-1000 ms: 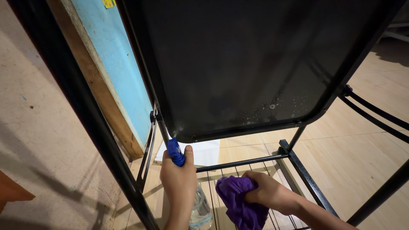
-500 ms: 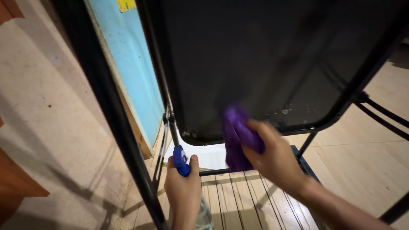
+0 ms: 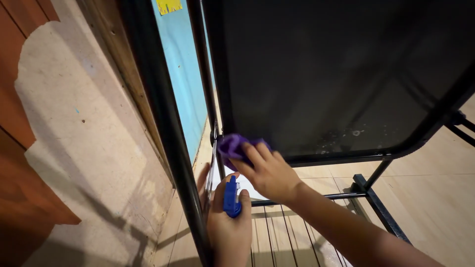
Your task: The person sprays a cleaning solution from a blue spray bottle onto a black metal rolling cart and wipes the frame and shelves with a purple cloth. The person cleans the vertical legs, horizontal bars, and the flat top surface of the cart.
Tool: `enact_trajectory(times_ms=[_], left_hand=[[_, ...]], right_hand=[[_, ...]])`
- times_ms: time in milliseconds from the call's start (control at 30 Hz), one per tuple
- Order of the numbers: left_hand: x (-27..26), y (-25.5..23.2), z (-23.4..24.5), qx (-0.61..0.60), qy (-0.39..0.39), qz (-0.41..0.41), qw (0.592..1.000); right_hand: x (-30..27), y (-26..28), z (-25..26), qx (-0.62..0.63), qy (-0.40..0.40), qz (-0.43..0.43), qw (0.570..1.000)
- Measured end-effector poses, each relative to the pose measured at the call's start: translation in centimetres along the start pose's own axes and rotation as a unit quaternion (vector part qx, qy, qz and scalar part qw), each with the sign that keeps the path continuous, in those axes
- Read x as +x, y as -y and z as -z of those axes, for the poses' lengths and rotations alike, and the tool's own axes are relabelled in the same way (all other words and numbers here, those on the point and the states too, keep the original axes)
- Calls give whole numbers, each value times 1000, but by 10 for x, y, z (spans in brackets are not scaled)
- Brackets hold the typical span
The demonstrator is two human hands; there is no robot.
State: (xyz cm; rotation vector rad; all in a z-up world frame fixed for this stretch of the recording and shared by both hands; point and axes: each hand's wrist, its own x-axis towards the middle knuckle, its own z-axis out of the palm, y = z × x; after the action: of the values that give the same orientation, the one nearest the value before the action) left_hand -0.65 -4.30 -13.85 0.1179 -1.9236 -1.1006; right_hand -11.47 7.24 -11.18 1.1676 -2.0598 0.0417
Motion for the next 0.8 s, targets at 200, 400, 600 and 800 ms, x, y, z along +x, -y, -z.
enact_trajectory(times_ms=[200, 400, 600, 800], left_hand=[[3, 1, -1, -19, 2, 16, 1000], [5, -5, 3, -33, 15, 29, 999], [5, -2, 4, -48, 27, 56, 997], [6, -6, 3, -68, 28, 73, 995]], right_hand=[[-23, 1, -23, 51, 75, -38, 995], [-24, -9, 15, 51, 241, -71, 967], [11, -39, 89, -20, -192, -39, 980], [48, -36, 59, -171, -126, -62, 975]])
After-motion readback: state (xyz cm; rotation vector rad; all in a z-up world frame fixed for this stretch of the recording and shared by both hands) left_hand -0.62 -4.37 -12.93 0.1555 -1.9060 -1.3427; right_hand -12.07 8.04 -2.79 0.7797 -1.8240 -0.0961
